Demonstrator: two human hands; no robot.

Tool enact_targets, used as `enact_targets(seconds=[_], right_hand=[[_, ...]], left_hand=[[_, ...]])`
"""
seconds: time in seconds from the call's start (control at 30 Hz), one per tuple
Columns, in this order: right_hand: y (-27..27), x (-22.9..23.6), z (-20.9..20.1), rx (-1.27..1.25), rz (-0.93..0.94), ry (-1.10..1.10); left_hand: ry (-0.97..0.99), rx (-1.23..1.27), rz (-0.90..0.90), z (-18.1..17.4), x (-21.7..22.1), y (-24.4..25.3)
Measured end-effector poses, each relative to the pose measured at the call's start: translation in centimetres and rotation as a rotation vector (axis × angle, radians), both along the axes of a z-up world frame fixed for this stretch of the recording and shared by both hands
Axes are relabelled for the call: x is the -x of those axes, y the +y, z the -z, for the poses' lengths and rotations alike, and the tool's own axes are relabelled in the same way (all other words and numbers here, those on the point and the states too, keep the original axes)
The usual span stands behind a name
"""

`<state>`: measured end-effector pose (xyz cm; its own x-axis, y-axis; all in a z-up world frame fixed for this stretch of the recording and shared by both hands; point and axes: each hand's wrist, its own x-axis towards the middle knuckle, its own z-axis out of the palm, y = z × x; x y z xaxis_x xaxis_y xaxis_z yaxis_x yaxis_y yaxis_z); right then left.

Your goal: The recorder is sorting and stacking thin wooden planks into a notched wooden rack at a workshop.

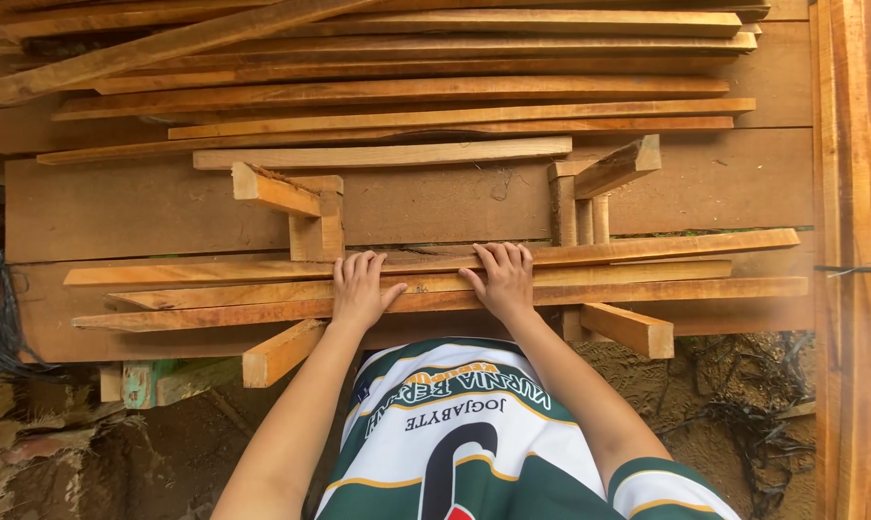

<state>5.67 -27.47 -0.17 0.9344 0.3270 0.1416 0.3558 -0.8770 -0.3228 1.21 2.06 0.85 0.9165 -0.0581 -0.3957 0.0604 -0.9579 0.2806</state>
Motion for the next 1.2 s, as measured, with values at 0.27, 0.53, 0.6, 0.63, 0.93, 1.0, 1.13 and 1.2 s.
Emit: enact_targets(seconds=[0.27, 0.53, 0.6, 0.63, 0.93, 1.0, 1.13, 1.2], right_hand=[[-0.2, -1.1, -0.7, 0.027, -0.016, 0.148], [0.8, -5.4, -5.8, 0.223, -0.05, 0.691], [1.5, -6.3, -7.3, 0.302, -0.033, 0.867], [1.9, -6.7, -8.0, 0.301, -0.036, 0.868], [1.8, -6.7, -6.4, 0.397, -0.073, 0.925], [1.5, -5.9, -6.2, 0.365, -0.063, 0.726], [1.3, -5.0, -4.9, 0.327, -0.054, 0.605], [1.4, -5.6, -5.2, 0.371, -0.066, 0.652]], left_hand=[[0.059, 0.031, -0.019, -3.0, -0.4, -1.3], [0.284, -0.037, -0.024, -4.9, -1.8, -2.6], [0.318, -0.046, -0.023, -4.9, -2.2, -2.5], [0.319, -0.048, -0.026, -4.6, -2.5, -2.3], [0.445, -0.103, 0.039, -2.2, -4.2, -1.6], [0.418, -0.054, 0.009, -2.1, -3.8, -1.6], [0.417, -0.033, 0.011, -3.2, -3.5, -1.5], [0.419, -0.029, 0.034, -2.3, -3.8, -1.2]])
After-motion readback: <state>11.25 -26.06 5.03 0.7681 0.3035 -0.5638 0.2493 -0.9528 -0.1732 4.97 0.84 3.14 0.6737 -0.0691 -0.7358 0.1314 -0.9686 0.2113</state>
